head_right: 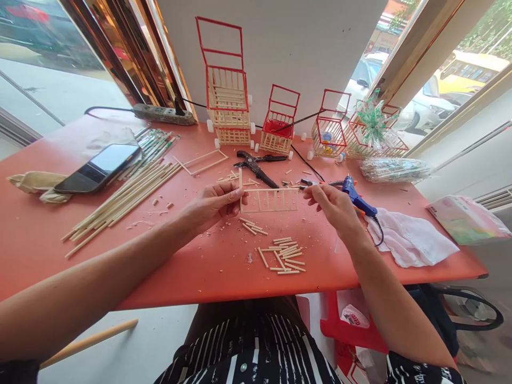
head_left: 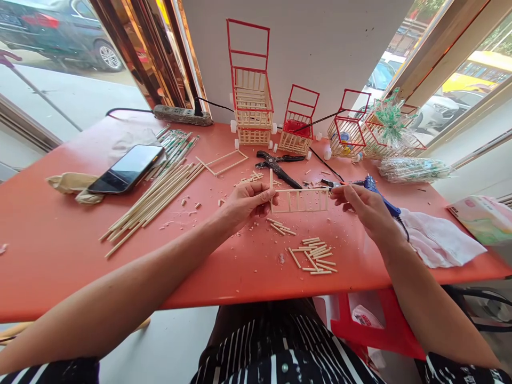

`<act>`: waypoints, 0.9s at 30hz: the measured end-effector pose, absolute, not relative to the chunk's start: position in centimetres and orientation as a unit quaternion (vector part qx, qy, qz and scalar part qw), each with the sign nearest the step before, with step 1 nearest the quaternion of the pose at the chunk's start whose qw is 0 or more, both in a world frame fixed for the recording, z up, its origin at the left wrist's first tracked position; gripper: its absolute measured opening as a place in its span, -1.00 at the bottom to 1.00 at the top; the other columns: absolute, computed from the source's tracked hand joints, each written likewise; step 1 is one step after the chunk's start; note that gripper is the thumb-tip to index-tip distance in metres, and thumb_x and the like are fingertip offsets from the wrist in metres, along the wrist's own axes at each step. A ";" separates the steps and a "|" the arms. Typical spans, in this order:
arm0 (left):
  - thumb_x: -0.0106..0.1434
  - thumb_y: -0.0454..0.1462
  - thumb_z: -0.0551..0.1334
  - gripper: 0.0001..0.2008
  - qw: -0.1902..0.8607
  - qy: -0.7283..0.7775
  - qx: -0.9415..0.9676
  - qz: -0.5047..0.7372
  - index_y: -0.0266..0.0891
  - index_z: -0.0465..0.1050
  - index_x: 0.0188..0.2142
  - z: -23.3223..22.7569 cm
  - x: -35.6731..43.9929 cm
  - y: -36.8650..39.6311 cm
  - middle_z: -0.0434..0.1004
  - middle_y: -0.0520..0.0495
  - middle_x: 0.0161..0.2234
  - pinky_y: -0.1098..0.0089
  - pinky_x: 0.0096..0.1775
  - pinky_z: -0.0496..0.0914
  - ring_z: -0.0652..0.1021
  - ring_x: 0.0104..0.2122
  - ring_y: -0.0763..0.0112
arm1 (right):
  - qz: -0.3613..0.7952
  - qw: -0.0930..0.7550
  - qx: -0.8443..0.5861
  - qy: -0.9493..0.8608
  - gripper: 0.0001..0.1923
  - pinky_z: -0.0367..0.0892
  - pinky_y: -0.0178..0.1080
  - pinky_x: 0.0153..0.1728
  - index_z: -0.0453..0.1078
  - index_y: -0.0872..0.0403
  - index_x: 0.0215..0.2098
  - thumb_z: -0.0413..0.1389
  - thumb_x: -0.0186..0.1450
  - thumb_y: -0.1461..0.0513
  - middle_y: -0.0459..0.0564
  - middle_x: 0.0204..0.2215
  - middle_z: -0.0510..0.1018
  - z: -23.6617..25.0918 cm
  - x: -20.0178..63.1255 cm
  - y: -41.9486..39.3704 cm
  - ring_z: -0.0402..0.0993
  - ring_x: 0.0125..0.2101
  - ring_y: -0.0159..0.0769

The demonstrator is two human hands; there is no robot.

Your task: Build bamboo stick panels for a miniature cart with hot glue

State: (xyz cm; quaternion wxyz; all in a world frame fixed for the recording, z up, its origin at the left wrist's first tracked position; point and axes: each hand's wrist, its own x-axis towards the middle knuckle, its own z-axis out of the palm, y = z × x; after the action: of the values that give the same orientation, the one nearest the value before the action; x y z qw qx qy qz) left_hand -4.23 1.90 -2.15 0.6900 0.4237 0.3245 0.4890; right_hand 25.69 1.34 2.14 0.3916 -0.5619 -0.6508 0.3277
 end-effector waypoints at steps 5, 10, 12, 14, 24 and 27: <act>-0.09 0.03 0.66 -0.48 0.692 0.332 0.425 0.480 -0.31 0.53 -0.44 -1.9 -4.0 1.8 0.61 -0.03 -0.44 0.56 -0.56 0.31 0.47 -0.61 0.61 | 0.405 0.381 -0.528 -0.642 -0.36 0.26 -0.32 -0.48 0.55 0.09 -0.39 0.32 0.16 -0.33 -0.05 -0.45 0.53 1.6 22.9 2.3 0.36 -0.47 -0.40; -0.09 0.05 0.65 -0.46 0.675 0.346 0.434 0.486 -0.32 0.54 -0.45 -1.5 -3.9 1.7 0.60 -0.03 -0.45 0.54 -0.54 0.29 0.43 -0.61 0.63 | 0.439 0.386 -0.520 -0.623 -0.36 0.16 -0.32 -0.55 0.50 0.08 -0.47 0.38 0.11 -0.31 -0.11 -0.54 0.45 0.8 21.9 2.4 0.24 -0.56 -0.47; -0.11 0.06 0.65 -0.46 0.668 0.358 0.440 0.481 -0.32 0.55 -0.46 -1.4 -3.9 1.6 0.61 -0.05 -0.45 0.54 -0.54 0.27 0.41 -0.60 0.64 | 0.452 0.389 -0.518 -0.613 -0.36 0.13 -0.32 -0.57 0.48 0.08 -0.48 0.39 0.09 -0.31 -0.12 -0.56 0.44 0.4 21.8 2.3 0.23 -0.59 -0.48; -0.14 0.04 0.66 -0.47 0.664 0.379 0.445 0.467 -0.32 0.58 -0.43 -1.5 -3.8 1.4 0.62 -0.05 -0.45 0.53 -0.56 0.23 0.38 -0.61 0.64 | 0.455 0.396 -0.512 -0.612 -0.37 0.11 -0.32 -0.57 0.49 0.07 -0.47 0.39 0.10 -0.31 -0.13 -0.57 0.43 0.2 21.7 2.2 0.23 -0.60 -0.48; -0.21 -0.05 0.65 -0.52 0.642 0.446 0.442 0.440 -0.30 0.65 -0.37 -1.5 -3.3 0.7 0.51 0.07 -0.56 0.46 -0.60 0.05 0.28 -0.65 0.64 | 0.417 0.407 -0.501 -0.640 -0.44 0.10 -0.28 -0.55 0.54 0.07 -0.39 0.33 0.23 -0.25 -0.13 -0.56 0.43 -0.1 21.2 1.7 0.24 -0.58 -0.44; -0.23 -0.03 0.65 -0.50 0.638 0.448 0.446 0.440 -0.31 0.65 -0.39 -1.2 -3.1 0.6 0.47 0.09 -0.59 0.46 -0.59 0.02 0.26 -0.64 0.64 | 0.413 0.405 -0.501 -0.644 -0.45 0.11 -0.28 -0.54 0.53 0.07 -0.38 0.33 0.25 -0.25 -0.13 -0.56 0.43 -0.2 21.2 1.7 0.24 -0.58 -0.44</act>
State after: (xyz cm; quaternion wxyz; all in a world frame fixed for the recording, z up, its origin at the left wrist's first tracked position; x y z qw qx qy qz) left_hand -3.14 0.57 -1.24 0.6382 0.4460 0.4475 0.4399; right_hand 21.19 1.66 -0.22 0.4047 -0.5010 -0.6437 0.4135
